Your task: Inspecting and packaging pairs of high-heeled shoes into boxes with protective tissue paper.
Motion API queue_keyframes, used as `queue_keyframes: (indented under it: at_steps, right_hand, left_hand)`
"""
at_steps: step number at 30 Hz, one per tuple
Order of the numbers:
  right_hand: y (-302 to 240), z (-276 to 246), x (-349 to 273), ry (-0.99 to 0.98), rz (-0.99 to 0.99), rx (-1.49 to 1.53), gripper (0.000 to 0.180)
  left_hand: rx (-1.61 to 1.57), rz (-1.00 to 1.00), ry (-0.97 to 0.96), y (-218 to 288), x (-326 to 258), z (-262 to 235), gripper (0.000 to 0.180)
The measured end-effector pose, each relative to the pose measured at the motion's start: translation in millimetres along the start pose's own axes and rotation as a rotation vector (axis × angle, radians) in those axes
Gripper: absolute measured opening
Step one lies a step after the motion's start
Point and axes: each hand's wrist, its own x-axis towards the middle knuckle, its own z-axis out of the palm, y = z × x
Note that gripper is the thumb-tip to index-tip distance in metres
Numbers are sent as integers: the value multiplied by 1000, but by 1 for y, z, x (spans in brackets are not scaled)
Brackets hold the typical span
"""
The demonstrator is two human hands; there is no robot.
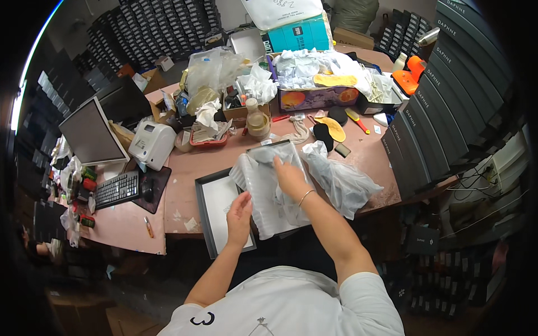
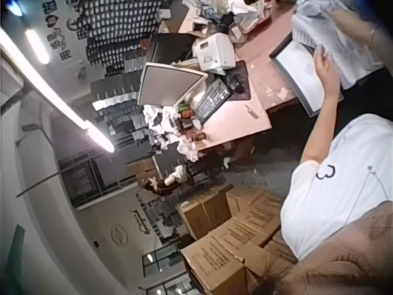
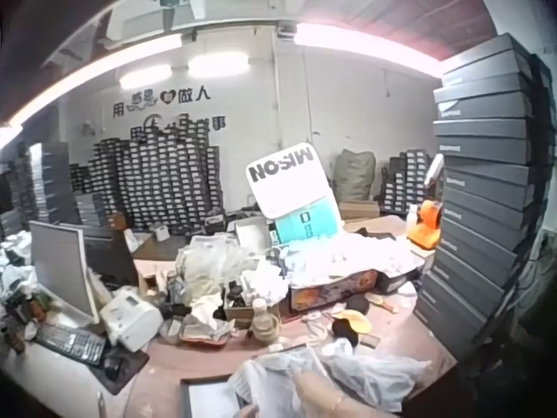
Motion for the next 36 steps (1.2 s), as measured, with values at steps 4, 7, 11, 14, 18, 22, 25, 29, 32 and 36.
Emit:
queue_keyframes:
  at_steps: [4, 7, 11, 14, 18, 22, 25, 29, 32, 36]
  right_hand:
    - [-5, -79, -23, 249, -51, 369, 46]
    - [-20, -85, -42, 399, -67, 579, 30]
    - [-34, -70, -68, 446, -212, 504, 16]
    - [-38, -62, -69, 350, -255, 498, 11]
    - [-82, -79, -88, 55, -145, 987, 24]
    - [-67, -110, -114, 402, -192, 643, 32]
    - [-44, -72, -132, 162, -310, 627, 29]
    - [-52, -21, -124, 309, -168, 640, 15]
    - [-60, -19, -126, 392, -219, 634, 12]
    - [-90, -38, -120, 567, -333, 537, 14]
  left_hand:
    - [-61, -145, -110, 25, 27, 22, 59]
    - [-656, -425, -265, 33, 44, 46, 60]
    - [-469, -426, -212, 34, 31, 47, 44]
    - [-134, -184, -315, 29, 15, 24, 35]
    - [131, 95, -159, 38, 6, 4, 32]
    - [-434, -172, 177, 33, 9, -1, 39]
    - [-312, 9, 261, 27, 11, 5, 30]
    - [-312, 120, 259, 29, 0, 8, 32]
    - [-49, 187, 321, 29, -7, 7, 36]
    - [-205, 205, 353, 15, -17, 11, 31]
